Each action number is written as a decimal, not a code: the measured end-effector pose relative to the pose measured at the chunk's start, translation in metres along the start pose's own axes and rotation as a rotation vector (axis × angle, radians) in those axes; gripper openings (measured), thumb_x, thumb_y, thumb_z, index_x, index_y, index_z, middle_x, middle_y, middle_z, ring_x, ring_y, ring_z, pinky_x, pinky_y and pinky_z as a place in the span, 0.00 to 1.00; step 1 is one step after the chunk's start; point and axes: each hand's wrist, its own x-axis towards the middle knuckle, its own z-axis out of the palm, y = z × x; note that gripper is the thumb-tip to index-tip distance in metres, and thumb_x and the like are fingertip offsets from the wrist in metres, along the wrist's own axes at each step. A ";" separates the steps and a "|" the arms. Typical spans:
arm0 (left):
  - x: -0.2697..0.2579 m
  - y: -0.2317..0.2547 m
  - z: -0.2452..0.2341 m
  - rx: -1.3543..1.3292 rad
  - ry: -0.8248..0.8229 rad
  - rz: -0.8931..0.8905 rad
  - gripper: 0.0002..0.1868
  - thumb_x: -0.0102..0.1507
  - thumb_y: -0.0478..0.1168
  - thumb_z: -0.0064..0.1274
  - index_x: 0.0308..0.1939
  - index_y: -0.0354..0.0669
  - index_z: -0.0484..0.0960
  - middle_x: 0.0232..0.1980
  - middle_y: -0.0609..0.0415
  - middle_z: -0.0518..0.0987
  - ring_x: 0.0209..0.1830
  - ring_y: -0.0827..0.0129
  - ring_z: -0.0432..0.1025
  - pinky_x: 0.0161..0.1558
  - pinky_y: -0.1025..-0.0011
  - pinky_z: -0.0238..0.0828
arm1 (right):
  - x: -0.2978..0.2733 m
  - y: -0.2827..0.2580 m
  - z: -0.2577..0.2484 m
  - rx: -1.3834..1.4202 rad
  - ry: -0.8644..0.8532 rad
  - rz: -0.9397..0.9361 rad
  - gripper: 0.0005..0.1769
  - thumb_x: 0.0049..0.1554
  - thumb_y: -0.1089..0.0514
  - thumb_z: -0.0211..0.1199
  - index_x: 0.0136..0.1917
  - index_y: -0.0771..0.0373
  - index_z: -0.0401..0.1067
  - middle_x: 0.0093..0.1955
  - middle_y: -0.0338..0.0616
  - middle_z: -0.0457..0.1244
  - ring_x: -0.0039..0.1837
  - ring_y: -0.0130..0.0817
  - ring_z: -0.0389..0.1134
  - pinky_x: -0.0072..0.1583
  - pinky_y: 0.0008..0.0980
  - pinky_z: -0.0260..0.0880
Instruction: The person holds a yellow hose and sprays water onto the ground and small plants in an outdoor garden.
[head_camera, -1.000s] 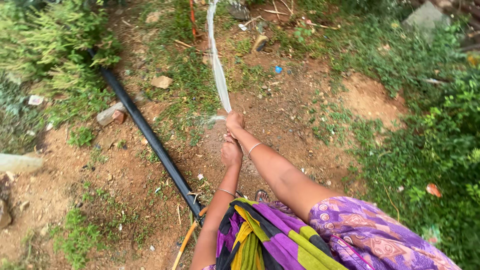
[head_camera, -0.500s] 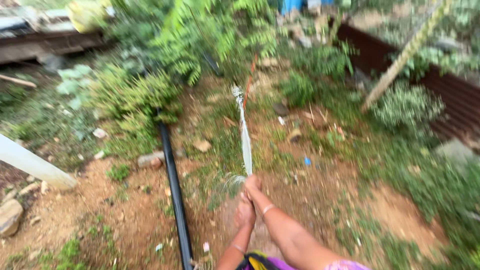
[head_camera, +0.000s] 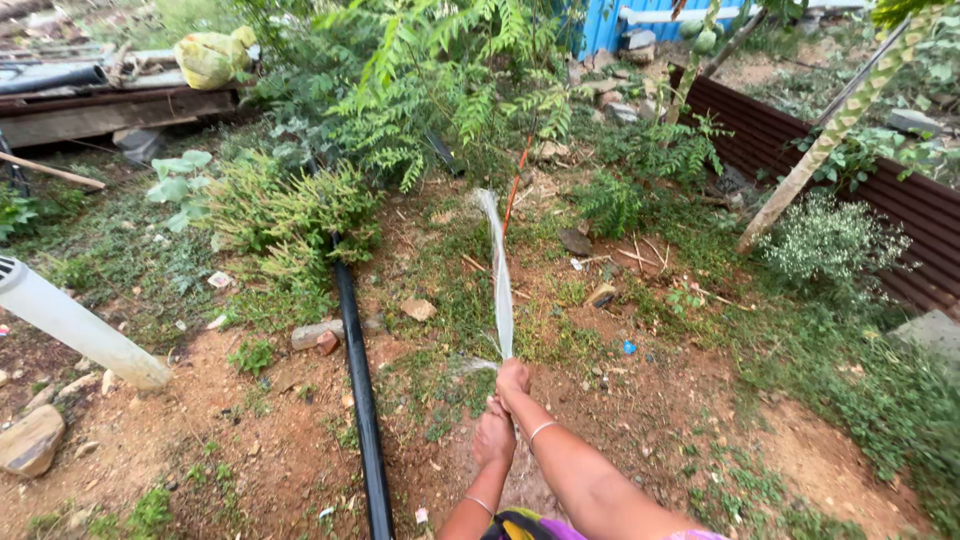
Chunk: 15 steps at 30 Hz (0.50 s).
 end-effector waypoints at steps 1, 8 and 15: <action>-0.001 -0.001 0.000 -0.031 0.009 0.005 0.44 0.69 0.67 0.16 0.48 0.43 0.87 0.51 0.35 0.82 0.54 0.38 0.76 0.56 0.47 0.71 | 0.015 0.012 0.002 0.014 -0.006 0.005 0.21 0.58 0.47 0.52 0.30 0.61 0.65 0.23 0.50 0.58 0.23 0.43 0.60 0.25 0.44 0.61; 0.006 -0.005 0.001 -0.009 -0.002 -0.009 0.45 0.69 0.67 0.15 0.49 0.42 0.86 0.53 0.33 0.81 0.57 0.36 0.74 0.60 0.45 0.68 | 0.107 0.081 0.028 0.076 -0.040 -0.048 0.17 0.58 0.50 0.53 0.31 0.59 0.62 0.24 0.51 0.57 0.23 0.46 0.59 0.25 0.47 0.61; 0.011 0.016 -0.024 -0.050 -0.026 0.054 0.45 0.69 0.66 0.15 0.48 0.38 0.85 0.51 0.31 0.80 0.53 0.34 0.75 0.54 0.42 0.70 | 0.062 0.017 0.022 0.007 -0.011 -0.075 0.16 0.59 0.52 0.53 0.33 0.61 0.65 0.24 0.48 0.57 0.23 0.42 0.59 0.25 0.44 0.59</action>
